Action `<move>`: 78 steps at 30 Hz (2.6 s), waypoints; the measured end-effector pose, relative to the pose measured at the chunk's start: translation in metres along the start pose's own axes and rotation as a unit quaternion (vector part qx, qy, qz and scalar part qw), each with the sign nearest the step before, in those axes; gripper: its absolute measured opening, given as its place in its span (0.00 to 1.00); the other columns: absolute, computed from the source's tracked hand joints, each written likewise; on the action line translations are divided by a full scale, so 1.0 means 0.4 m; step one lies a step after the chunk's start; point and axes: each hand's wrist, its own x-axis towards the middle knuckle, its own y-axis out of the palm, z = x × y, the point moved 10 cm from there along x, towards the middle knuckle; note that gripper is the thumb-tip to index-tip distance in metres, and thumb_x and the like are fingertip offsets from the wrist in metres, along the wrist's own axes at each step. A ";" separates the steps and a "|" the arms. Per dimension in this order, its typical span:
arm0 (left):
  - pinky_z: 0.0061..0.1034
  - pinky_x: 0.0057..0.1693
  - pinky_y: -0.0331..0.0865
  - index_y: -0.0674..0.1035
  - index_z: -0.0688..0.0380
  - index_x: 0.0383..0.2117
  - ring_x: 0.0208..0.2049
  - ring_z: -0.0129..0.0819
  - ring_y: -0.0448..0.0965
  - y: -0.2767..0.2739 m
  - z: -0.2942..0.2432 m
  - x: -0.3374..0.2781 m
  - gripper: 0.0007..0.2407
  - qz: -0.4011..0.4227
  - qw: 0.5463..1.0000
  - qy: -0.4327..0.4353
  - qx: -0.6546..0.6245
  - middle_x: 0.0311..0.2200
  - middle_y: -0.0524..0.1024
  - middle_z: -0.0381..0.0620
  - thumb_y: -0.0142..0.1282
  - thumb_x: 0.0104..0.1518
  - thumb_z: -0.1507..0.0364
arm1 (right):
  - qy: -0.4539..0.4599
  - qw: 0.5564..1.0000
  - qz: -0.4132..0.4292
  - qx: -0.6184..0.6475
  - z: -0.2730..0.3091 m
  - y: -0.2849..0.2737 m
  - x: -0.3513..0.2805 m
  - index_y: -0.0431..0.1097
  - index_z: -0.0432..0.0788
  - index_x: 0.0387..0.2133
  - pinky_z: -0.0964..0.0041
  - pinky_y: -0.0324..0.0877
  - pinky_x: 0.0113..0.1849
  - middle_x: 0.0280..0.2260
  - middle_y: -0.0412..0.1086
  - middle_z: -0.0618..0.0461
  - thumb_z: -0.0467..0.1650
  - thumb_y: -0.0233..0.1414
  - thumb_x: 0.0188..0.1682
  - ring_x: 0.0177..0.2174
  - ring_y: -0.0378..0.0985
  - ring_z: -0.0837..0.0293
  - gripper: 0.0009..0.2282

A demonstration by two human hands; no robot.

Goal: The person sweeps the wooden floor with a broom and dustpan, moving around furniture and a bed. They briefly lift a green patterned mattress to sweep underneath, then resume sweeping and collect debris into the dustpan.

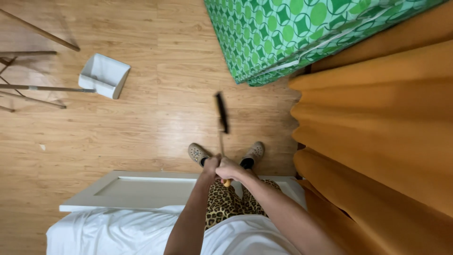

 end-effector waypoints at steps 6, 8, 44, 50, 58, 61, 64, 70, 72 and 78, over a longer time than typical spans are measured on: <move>0.29 0.26 0.79 0.75 0.67 0.56 0.20 0.41 0.82 -0.136 -0.110 -0.073 0.18 -0.125 0.991 0.038 -0.017 0.31 0.82 0.64 0.41 0.62 0.76 | -0.093 0.988 0.037 0.121 0.101 0.013 0.016 0.63 0.35 0.52 0.72 0.60 0.17 0.25 0.68 0.52 0.26 0.42 0.54 0.16 0.61 0.65 0.14; 0.28 0.27 0.79 0.75 0.67 0.57 0.21 0.41 0.82 -0.141 -0.129 -0.094 0.18 -0.147 0.987 0.063 0.007 0.31 0.82 0.64 0.42 0.61 0.76 | -0.126 0.979 0.049 0.152 0.119 0.007 -0.017 0.64 0.33 0.52 0.72 0.59 0.16 0.24 0.67 0.53 0.26 0.43 0.55 0.15 0.61 0.66 0.13; 0.30 0.48 0.78 0.66 0.60 0.65 0.44 0.35 0.80 0.506 -0.544 -0.125 0.25 0.257 0.931 0.110 0.235 0.53 0.75 0.50 0.54 0.60 0.72 | -0.043 0.785 -0.202 0.584 -0.309 -0.497 -0.203 0.64 0.44 0.33 0.67 0.56 0.18 0.20 0.62 0.53 0.29 0.43 0.51 0.16 0.61 0.63 0.03; 0.32 0.43 0.77 0.69 0.67 0.63 0.45 0.39 0.79 0.597 -0.453 0.123 0.23 0.261 0.917 0.121 0.275 0.50 0.78 0.53 0.53 0.60 0.72 | -0.109 0.675 -0.170 0.709 -0.321 -0.552 -0.198 0.62 0.44 0.33 0.69 0.59 0.19 0.21 0.61 0.55 0.29 0.48 0.53 0.17 0.62 0.64 0.02; 0.31 0.42 0.75 0.71 0.60 0.57 0.42 0.35 0.77 0.705 -0.501 0.049 0.19 0.337 0.865 0.092 0.361 0.44 0.76 0.47 0.54 0.58 0.72 | -0.102 0.631 -0.140 0.757 -0.324 -0.542 -0.202 0.63 0.47 0.35 0.69 0.63 0.21 0.25 0.63 0.55 0.30 0.45 0.54 0.20 0.64 0.64 0.01; 0.31 0.41 0.75 0.75 0.60 0.53 0.39 0.36 0.78 0.703 -0.518 0.038 0.15 0.322 0.813 0.102 0.474 0.41 0.77 0.49 0.54 0.61 0.70 | -0.099 0.603 -0.152 0.777 -0.347 -0.523 -0.131 0.62 0.48 0.34 0.72 0.60 0.20 0.25 0.64 0.56 0.29 0.47 0.54 0.19 0.61 0.66 0.01; 0.35 0.39 0.73 0.80 0.65 0.49 0.34 0.45 0.78 0.667 -0.433 0.201 0.12 0.378 0.769 0.103 0.506 0.37 0.78 0.59 0.52 0.65 0.71 | -0.065 0.596 -0.202 0.774 -0.339 -0.509 -0.096 0.66 0.46 0.35 0.70 0.59 0.20 0.24 0.62 0.56 0.31 0.48 0.54 0.18 0.60 0.65 0.02; 0.30 0.46 0.77 0.73 0.60 0.60 0.46 0.36 0.81 0.624 -0.611 0.152 0.18 0.437 0.634 0.106 0.629 0.50 0.78 0.52 0.50 0.65 0.68 | -0.043 0.473 -0.258 0.842 -0.172 -0.493 -0.171 0.66 0.45 0.38 0.64 0.75 0.24 0.25 0.71 0.52 0.28 0.45 0.52 0.21 0.76 0.59 0.04; 0.30 0.44 0.76 0.71 0.60 0.61 0.43 0.37 0.81 0.586 -0.684 0.181 0.20 0.442 0.605 0.080 0.657 0.48 0.79 0.52 0.51 0.64 0.67 | -0.055 0.468 -0.276 0.838 -0.134 -0.451 -0.080 0.65 0.39 0.39 0.65 0.67 0.20 0.23 0.68 0.52 0.28 0.46 0.53 0.18 0.68 0.61 0.05; 0.27 0.39 0.74 0.71 0.60 0.63 0.35 0.36 0.82 0.451 -0.786 0.236 0.23 0.428 0.560 0.003 0.710 0.42 0.81 0.48 0.51 0.63 0.63 | -0.166 0.267 -0.321 0.893 0.073 -0.447 0.077 0.67 0.29 0.48 0.72 0.58 0.15 0.20 0.64 0.51 0.30 0.46 0.56 0.14 0.60 0.64 0.14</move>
